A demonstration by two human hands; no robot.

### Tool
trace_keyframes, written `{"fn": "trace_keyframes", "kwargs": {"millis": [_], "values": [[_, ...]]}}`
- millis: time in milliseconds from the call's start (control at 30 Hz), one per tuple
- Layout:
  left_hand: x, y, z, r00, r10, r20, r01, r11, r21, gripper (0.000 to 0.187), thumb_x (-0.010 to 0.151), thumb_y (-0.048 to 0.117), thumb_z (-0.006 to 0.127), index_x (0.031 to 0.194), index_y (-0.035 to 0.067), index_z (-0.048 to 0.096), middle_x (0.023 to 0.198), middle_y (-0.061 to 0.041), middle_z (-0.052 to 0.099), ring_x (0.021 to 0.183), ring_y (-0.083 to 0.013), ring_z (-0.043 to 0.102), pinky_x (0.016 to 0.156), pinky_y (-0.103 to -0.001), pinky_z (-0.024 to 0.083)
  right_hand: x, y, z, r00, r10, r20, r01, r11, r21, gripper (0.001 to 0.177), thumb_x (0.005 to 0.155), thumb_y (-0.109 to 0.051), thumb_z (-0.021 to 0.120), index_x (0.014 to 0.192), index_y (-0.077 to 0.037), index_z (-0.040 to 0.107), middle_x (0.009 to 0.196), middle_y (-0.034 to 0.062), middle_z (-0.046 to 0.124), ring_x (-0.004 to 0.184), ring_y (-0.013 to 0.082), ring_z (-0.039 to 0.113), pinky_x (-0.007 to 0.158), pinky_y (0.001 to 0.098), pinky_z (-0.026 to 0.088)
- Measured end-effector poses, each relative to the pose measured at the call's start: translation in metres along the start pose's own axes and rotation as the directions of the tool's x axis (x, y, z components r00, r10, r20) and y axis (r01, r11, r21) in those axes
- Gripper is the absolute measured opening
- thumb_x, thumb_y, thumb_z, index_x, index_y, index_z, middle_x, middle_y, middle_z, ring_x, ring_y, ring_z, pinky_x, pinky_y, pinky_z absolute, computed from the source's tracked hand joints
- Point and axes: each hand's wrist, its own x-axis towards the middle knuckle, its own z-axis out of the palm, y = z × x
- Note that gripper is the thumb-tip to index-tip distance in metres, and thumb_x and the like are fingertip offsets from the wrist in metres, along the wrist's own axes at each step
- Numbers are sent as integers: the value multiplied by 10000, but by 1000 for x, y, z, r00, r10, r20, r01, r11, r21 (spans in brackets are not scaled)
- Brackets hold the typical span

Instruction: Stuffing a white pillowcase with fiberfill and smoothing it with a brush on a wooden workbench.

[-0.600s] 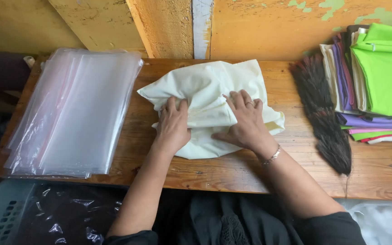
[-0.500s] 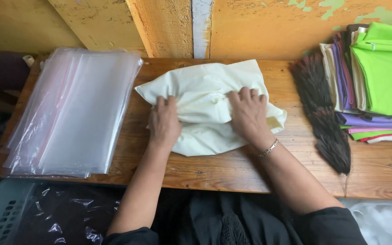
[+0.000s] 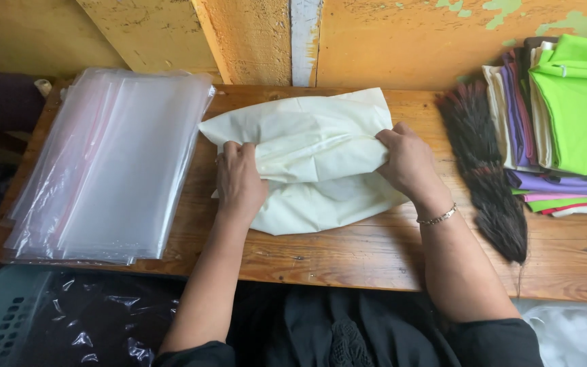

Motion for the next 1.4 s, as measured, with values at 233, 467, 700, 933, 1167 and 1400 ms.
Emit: {"fn": "trace_keyframes", "kwargs": {"millis": [233, 467, 700, 933, 1167, 1400], "values": [[6, -6, 9, 981, -118, -152, 124, 992, 30, 425, 729, -120, 697, 1089, 9, 512, 1164, -171, 451, 928, -510, 654, 766, -578, 596, -6, 20, -27, 902, -52, -428, -66, 964, -257, 300, 656, -136, 711, 919, -271, 660, 861, -28, 659, 752, 266, 719, 647, 400, 524], [-14, 29, 16, 996, -83, 43, 89, 983, -158, 441, 773, -126, 586, 1181, -37, 447, 1158, -225, 441, 757, -507, 700, 612, -538, 642, -10, 9, -41, 967, 62, -246, -146, 929, -339, 634, 672, -149, 758, 1287, -253, 646, 1078, 48, 613, 999, 328, 629, 802, 445, 514], [-7, 37, 0, 981, -12, 191, 14, 1000, -7, 497, 787, 260, 539, 1181, -22, 648, 1358, -216, 443, 1347, -530, 350, 1128, -630, 293, -53, -75, -47, 832, -424, -357, 442, 896, -34, 473, 633, -11, 671, 1090, -134, 660, 1052, 104, 530, 1012, 370, 572, 830, 447, 495], [-1, 70, -15, 914, 373, 161, -243, 819, -520, 645, 1023, 363, 380, 1459, -108, 439, 1544, -397, 337, 1495, -564, 185, 1238, -643, 40, -53, -108, 46, 825, -537, -178, 514, 843, -161, 516, 788, -182, 710, 1290, -98, 626, 1078, 99, 620, 1047, 324, 640, 908, 440, 517], [3, 58, 15, 909, 285, 303, -167, 917, -363, 793, 914, 219, 429, 1657, 251, 151, 1724, -176, 37, 1491, -617, -65, 1154, -788, -14, -67, -108, 55, 782, -612, 119, 612, 790, 40, 293, 836, -46, 612, 1103, -82, 726, 1066, 137, 707, 1120, 395, 663, 934, 503, 490], [14, 30, 22, 831, 138, 539, -109, 990, -86, 742, 868, 441, 481, 1592, 345, 349, 1741, 27, 23, 1529, -535, -76, 1176, -754, -27, -49, -66, -62, 936, -256, 240, 256, 966, 30, 131, 844, -160, 659, 889, -131, 779, 1045, 74, 776, 1053, 348, 722, 825, 490, 603]]}}
